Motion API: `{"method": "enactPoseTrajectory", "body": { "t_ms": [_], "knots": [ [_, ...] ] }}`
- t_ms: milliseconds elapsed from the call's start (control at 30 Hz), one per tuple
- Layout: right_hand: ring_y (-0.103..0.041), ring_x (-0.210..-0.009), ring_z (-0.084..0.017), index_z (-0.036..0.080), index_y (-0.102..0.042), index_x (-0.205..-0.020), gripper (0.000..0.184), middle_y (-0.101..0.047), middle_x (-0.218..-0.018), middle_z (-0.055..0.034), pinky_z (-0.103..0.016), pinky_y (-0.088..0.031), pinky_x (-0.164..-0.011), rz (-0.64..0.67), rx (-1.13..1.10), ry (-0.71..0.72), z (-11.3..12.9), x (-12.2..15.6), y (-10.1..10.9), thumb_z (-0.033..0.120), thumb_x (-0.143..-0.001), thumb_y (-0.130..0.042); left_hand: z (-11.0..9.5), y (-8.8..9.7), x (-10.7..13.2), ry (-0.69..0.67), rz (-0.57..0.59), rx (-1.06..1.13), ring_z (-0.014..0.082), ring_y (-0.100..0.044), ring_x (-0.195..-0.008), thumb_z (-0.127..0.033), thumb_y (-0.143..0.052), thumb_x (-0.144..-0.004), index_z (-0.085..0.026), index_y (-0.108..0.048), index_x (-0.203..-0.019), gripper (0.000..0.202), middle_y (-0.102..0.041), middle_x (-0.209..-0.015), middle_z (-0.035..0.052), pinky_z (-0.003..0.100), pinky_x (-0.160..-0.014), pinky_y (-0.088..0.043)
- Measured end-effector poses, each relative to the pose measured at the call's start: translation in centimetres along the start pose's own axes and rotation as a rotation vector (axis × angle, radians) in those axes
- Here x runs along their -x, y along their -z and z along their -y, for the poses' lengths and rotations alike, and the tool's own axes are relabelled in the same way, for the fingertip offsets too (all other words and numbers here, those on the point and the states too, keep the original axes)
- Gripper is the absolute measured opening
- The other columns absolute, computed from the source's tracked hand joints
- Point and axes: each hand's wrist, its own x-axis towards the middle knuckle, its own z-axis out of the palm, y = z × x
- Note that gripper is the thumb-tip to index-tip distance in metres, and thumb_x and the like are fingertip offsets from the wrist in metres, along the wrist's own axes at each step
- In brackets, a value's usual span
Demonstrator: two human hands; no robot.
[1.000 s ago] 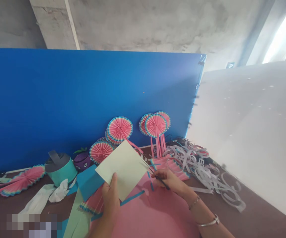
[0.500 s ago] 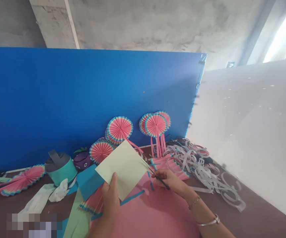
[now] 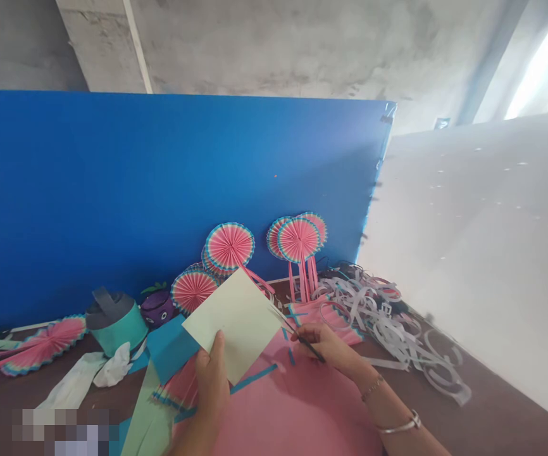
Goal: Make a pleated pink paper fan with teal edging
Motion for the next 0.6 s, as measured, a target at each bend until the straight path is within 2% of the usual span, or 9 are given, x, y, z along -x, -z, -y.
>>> {"method": "enactPoseTrajectory", "body": {
  "t_ms": [267,467,600],
  "knots": [
    [-0.041,-0.042,-0.006,0.015,-0.062,-0.08,0.017,-0.049,-0.049,0.007,-0.02,-0.026,-0.043,-0.025,0.024,0.002,0.3,0.08,-0.08,0.021,-0.064,-0.059,-0.15,0.14,0.17,-0.01,0.0,-0.054,0.0252,-0.064,-0.103,-0.022,-0.056,-0.085,-0.013,-0.062,-0.109,0.027,-0.067,-0.114,0.0124,0.033,-0.083,-0.055],
    [-0.039,-0.041,-0.006,0.016,-0.062,-0.079,0.016,-0.054,-0.052,0.0058,-0.02,-0.026,-0.042,-0.025,0.024,0.012,0.37,0.15,-0.13,0.021,-0.065,-0.059,0.05,0.2,-0.01,-0.005,0.015,-0.044,0.0255,-0.064,-0.102,-0.024,-0.057,-0.085,-0.014,-0.063,-0.108,0.026,-0.068,-0.113,0.0122,0.034,-0.083,-0.055],
    [-0.039,-0.04,-0.005,0.016,-0.063,-0.078,0.016,-0.05,-0.05,0.0069,-0.019,-0.026,-0.041,-0.033,0.041,-0.008,0.21,0.09,-0.04,0.021,-0.064,-0.058,0.13,0.2,-0.21,-0.025,-0.012,-0.055,0.0258,-0.065,-0.101,-0.024,-0.059,-0.083,-0.014,-0.064,-0.107,0.026,-0.069,-0.11,0.0121,0.035,-0.084,-0.054]
  ]
}}
